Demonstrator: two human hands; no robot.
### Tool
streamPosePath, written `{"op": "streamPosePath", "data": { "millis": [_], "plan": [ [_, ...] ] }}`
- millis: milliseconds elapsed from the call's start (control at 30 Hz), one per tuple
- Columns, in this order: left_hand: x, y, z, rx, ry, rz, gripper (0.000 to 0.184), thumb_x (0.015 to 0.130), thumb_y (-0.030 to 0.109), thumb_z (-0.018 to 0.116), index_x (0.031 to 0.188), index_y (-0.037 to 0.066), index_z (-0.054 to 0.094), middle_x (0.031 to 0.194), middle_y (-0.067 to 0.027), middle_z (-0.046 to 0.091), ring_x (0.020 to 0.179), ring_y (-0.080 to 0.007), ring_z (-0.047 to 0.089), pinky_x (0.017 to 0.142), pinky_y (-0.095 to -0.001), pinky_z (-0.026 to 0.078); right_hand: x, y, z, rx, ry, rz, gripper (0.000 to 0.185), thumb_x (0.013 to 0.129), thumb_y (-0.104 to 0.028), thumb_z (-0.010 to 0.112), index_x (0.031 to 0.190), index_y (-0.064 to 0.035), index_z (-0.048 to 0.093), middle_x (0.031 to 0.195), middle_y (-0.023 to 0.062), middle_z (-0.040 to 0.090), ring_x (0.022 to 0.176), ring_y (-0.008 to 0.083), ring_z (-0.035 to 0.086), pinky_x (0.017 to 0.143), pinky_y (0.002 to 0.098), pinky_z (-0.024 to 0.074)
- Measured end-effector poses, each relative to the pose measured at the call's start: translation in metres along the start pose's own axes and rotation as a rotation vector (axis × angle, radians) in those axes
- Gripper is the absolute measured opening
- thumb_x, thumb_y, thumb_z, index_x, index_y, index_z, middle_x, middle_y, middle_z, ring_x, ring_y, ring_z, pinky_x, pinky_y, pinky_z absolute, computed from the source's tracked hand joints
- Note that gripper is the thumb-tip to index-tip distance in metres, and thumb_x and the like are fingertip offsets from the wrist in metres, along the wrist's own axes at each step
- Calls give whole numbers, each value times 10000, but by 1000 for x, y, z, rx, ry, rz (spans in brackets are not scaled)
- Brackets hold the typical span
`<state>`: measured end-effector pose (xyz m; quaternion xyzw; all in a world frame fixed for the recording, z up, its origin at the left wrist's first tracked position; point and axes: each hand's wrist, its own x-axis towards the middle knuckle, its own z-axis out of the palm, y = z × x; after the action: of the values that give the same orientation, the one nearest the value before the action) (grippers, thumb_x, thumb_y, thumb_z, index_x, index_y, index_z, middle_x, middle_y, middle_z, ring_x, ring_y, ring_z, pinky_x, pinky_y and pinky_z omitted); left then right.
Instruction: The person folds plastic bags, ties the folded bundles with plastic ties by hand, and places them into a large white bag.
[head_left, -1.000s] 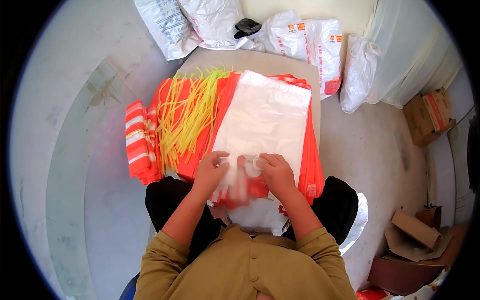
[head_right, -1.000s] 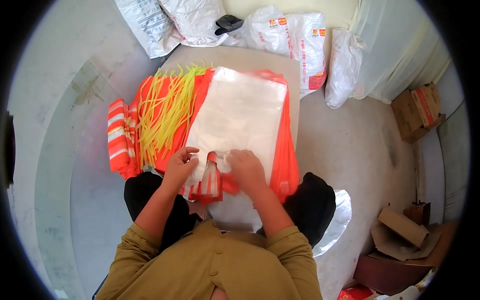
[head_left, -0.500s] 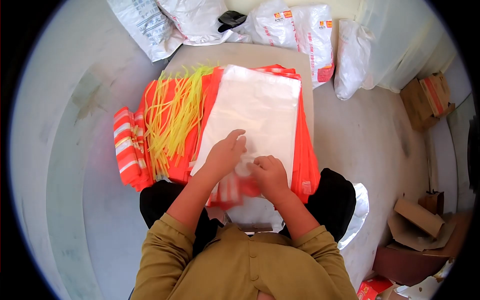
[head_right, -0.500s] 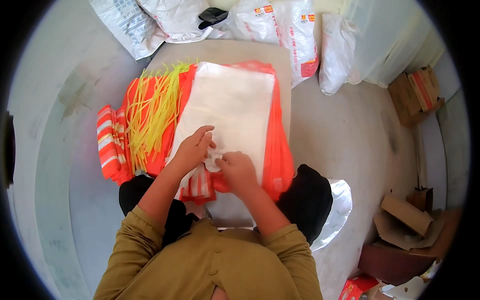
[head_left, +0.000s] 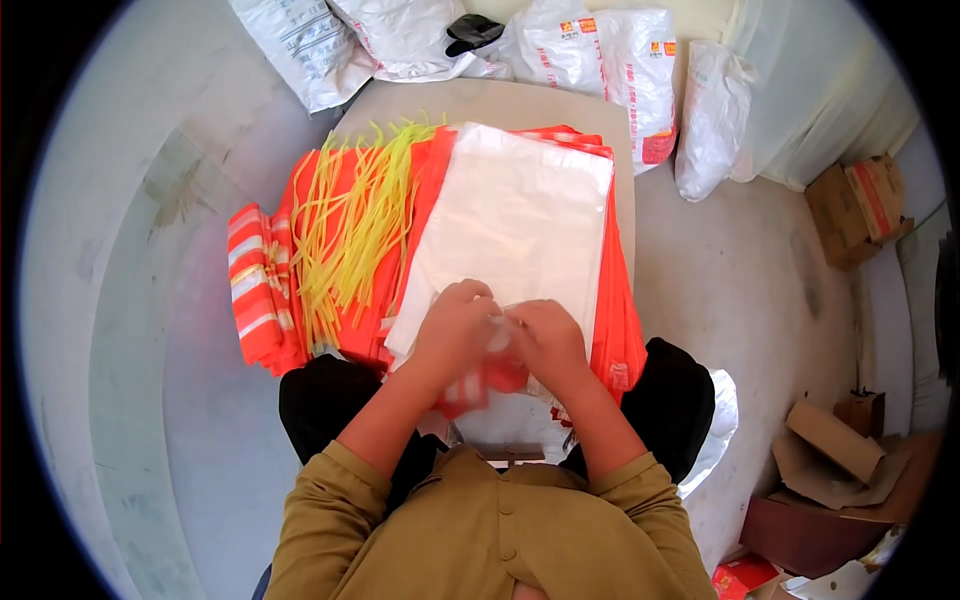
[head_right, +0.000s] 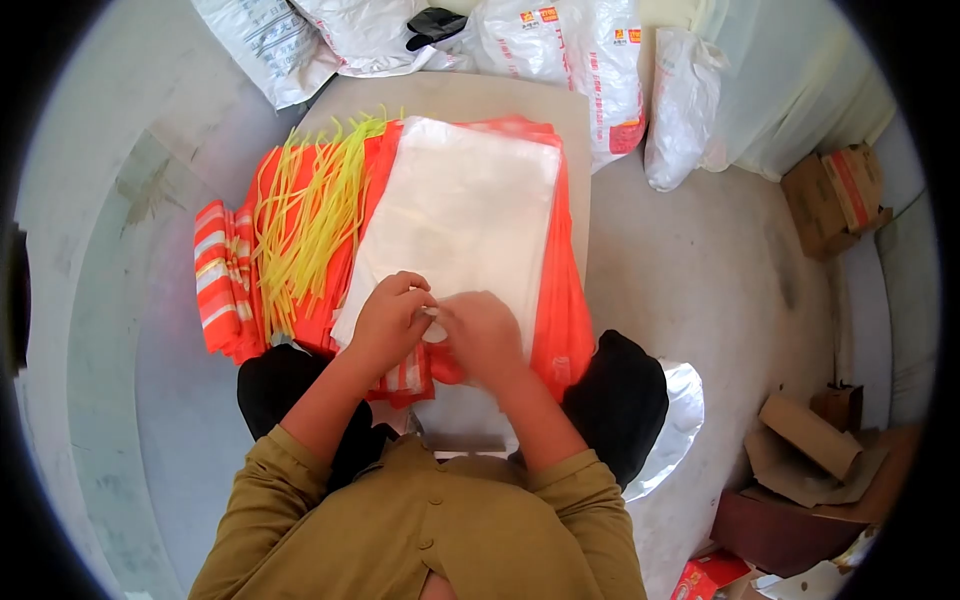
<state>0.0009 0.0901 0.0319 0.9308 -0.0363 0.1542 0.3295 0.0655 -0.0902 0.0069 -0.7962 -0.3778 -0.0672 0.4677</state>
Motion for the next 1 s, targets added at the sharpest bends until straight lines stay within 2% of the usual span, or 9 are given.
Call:
{"op": "streamPosePath", "data": {
  "millis": [67,167,367,467,567,700,800,1000],
  "plan": [
    [-2,-5,3,17,18,9,214,758,-33,720,966,15,700,1100,-106,680,1072,-337,620,901,-406,525,9,2,-6,36,75,62,233,906,-1,638,1120,-38,723,1076,133,712,1014,348,652,891,430,540],
    [-5,-9,5,14,26,32,204,756,-25,725,954,16,695,1124,-108,686,1064,-344,621,912,-412,521,28,17,-5,-59,68,-11,270,899,-10,604,1148,-28,708,1042,171,711,1066,380,631,926,451,517],
    [-8,-13,10,-8,68,58,217,787,-15,705,1001,12,689,1184,-133,703,1070,-365,634,916,-437,524,29,18,-8,-152,-168,63,323,875,-7,590,1184,-14,685,1103,200,695,1100,386,620,961,456,505],
    [-6,-14,16,-1,86,33,197,825,9,686,1023,9,680,1147,-166,710,1047,-384,650,898,-450,531,20,15,-16,-164,-156,88,331,882,4,577,1198,-13,674,1139,208,689,1126,398,610,979,459,501],
    [-4,-10,17,17,66,-54,167,870,48,673,1030,1,662,1052,-203,709,974,-404,665,844,-452,539,7,28,-28,-116,20,69,330,935,5,548,1248,-10,653,1244,209,666,1184,385,599,1030,446,486],
    [3,2,5,-26,21,-196,153,918,97,662,1021,-8,623,918,-238,682,854,-420,660,741,-453,520,-13,43,-52,110,135,309,360,1037,-16,494,1387,-29,579,1490,129,539,1296,234,566,1099,344,435],
    [8,1,4,-56,17,-259,161,949,126,650,1016,-10,596,853,-246,658,794,-421,645,691,-456,495,-23,49,-60,259,130,394,368,1040,-17,494,1400,-23,569,1516,137,508,1252,218,581,1077,341,458],
    [12,1,5,-109,26,-297,181,981,155,630,1039,-9,577,799,-238,636,749,-417,629,667,-451,481,-30,59,-48,221,118,386,424,1017,-31,543,1441,-24,534,1626,138,354,1099,166,611,998,315,494]
  ]
}}
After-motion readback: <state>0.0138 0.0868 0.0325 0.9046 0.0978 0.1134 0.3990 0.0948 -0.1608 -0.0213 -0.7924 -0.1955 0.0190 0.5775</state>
